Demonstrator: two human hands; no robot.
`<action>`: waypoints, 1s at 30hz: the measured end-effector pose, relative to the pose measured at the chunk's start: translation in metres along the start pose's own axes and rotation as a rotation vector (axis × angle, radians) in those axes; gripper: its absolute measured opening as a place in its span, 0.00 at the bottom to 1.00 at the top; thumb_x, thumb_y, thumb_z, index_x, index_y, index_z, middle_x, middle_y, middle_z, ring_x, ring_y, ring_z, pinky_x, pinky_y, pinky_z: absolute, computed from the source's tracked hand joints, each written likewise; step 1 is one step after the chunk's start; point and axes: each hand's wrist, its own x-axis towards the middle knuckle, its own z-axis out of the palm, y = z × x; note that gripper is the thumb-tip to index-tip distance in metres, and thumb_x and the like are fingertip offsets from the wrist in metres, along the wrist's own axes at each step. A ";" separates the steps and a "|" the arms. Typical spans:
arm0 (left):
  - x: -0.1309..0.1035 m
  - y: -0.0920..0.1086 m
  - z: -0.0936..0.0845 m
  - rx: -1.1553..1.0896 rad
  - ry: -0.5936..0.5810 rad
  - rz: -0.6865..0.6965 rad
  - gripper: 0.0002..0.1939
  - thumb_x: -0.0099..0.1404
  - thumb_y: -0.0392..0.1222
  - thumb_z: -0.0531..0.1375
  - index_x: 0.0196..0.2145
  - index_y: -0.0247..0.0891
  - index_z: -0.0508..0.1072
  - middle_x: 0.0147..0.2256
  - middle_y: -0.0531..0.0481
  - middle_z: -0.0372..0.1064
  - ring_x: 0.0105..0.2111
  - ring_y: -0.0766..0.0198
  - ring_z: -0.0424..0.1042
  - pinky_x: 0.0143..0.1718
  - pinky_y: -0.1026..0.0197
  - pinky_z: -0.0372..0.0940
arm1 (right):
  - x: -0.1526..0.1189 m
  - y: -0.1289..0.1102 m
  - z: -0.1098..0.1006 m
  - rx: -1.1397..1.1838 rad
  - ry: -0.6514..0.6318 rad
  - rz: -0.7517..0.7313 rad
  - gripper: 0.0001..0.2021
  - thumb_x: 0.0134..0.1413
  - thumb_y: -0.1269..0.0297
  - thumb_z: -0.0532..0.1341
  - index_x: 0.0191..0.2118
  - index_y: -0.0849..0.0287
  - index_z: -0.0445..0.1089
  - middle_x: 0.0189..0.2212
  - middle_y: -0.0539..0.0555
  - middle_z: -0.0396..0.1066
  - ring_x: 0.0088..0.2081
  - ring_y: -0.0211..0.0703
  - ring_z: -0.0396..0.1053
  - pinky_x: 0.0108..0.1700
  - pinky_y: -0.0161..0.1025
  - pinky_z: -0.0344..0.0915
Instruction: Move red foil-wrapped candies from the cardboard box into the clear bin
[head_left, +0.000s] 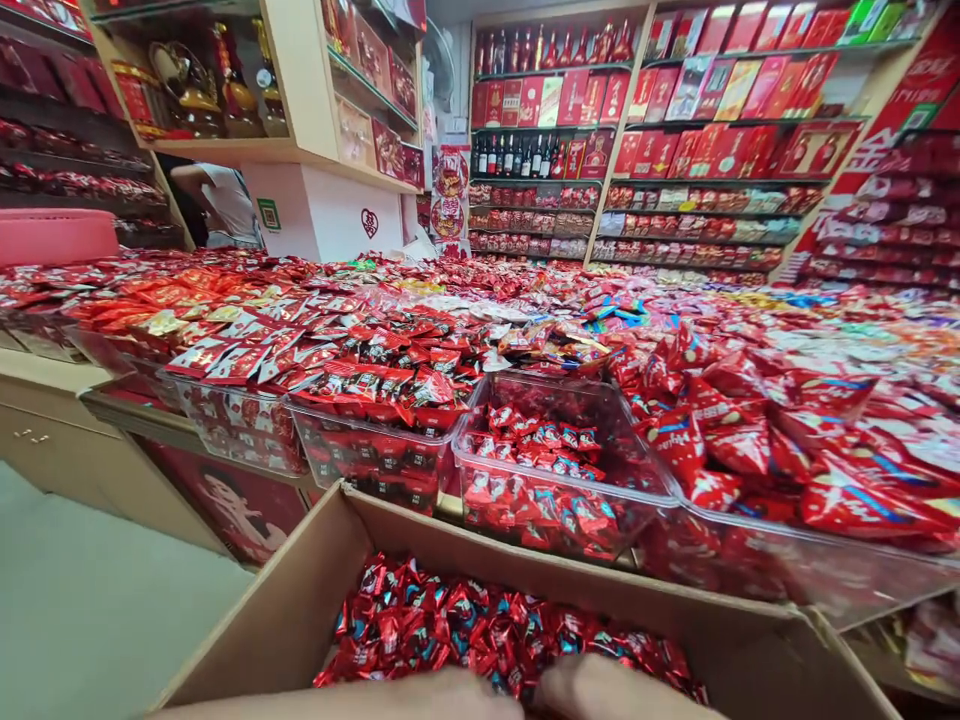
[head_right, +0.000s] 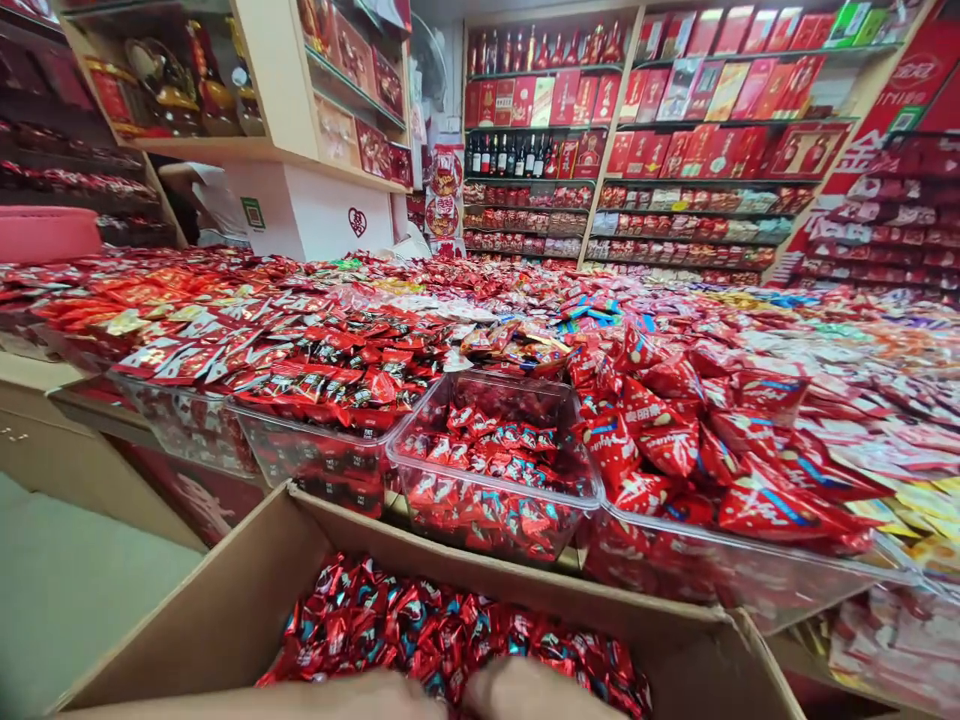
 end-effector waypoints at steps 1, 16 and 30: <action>0.001 0.010 0.000 0.167 -0.062 -0.014 0.09 0.42 0.34 0.62 0.25 0.39 0.68 0.18 0.58 0.55 0.22 0.71 0.56 0.25 0.67 0.52 | -0.005 -0.003 -0.013 0.126 0.030 0.034 0.10 0.38 0.71 0.60 0.32 0.56 0.67 0.29 0.47 0.69 0.29 0.36 0.66 0.26 0.27 0.59; 0.001 0.073 0.002 -0.252 0.067 -0.067 0.21 0.38 0.24 0.51 0.31 0.39 0.52 0.21 0.61 0.55 0.18 0.77 0.52 0.17 0.74 0.49 | -0.014 -0.026 -0.061 1.394 0.107 0.284 0.20 0.40 0.70 0.63 0.43 0.60 0.59 0.29 0.50 0.63 0.29 0.34 0.62 0.29 0.32 0.61; -0.002 0.071 0.015 -0.126 -0.034 -0.267 0.14 0.52 0.46 0.55 0.35 0.40 0.59 0.26 0.57 0.54 0.17 0.77 0.56 0.12 0.76 0.46 | -0.012 -0.039 -0.061 1.249 0.247 0.289 0.11 0.42 0.64 0.62 0.31 0.62 0.62 0.25 0.48 0.63 0.27 0.33 0.60 0.31 0.31 0.57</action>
